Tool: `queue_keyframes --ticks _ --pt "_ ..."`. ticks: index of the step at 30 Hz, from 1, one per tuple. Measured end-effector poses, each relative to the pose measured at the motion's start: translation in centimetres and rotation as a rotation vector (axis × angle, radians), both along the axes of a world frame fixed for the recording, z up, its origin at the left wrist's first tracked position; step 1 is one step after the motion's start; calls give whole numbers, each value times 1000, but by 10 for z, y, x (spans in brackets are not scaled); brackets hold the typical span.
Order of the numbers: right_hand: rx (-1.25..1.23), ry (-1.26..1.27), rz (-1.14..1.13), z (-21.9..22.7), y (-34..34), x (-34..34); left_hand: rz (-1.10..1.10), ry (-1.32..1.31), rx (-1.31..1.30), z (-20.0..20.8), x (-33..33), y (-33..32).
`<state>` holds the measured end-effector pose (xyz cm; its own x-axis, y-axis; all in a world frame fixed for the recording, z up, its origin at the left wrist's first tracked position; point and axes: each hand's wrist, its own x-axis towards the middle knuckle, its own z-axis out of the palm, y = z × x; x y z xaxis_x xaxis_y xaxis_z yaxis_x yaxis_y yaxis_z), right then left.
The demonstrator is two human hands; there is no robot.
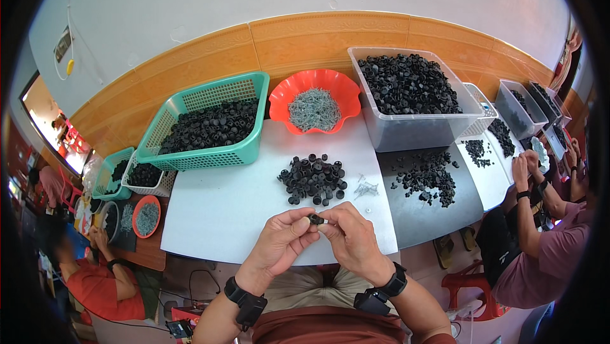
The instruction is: Manually assembling and sorting small black plastic or rubber components at a workstation.
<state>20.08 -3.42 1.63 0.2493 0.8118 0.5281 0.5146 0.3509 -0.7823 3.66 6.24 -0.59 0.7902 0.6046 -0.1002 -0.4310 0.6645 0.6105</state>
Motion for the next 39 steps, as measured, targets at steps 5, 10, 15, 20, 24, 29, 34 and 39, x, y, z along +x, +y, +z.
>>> queue_keyframes --ticks 5,10,15,20,24,29,34,39 --pt "-6 -20 10 -1 0 1 5 7 10 0 0 -1" --pt "-4 -6 -1 0 0 1 22 63 28 1 0 -3" --pt "25 11 -20 -2 0 0 29 99 49 5 2 -6" --pt "63 37 -34 -4 -1 -1 39 113 61 6 3 -7" --pt "106 65 -41 -8 -1 -1 39 103 79 5 4 -7" --pt "135 56 -41 -11 -1 1 41 100 78 6 4 -8" --pt "132 49 -49 -11 -1 0 60 126 65 4 3 -8" --pt "147 34 -56 -11 -1 -1 69 129 52 5 3 -10"
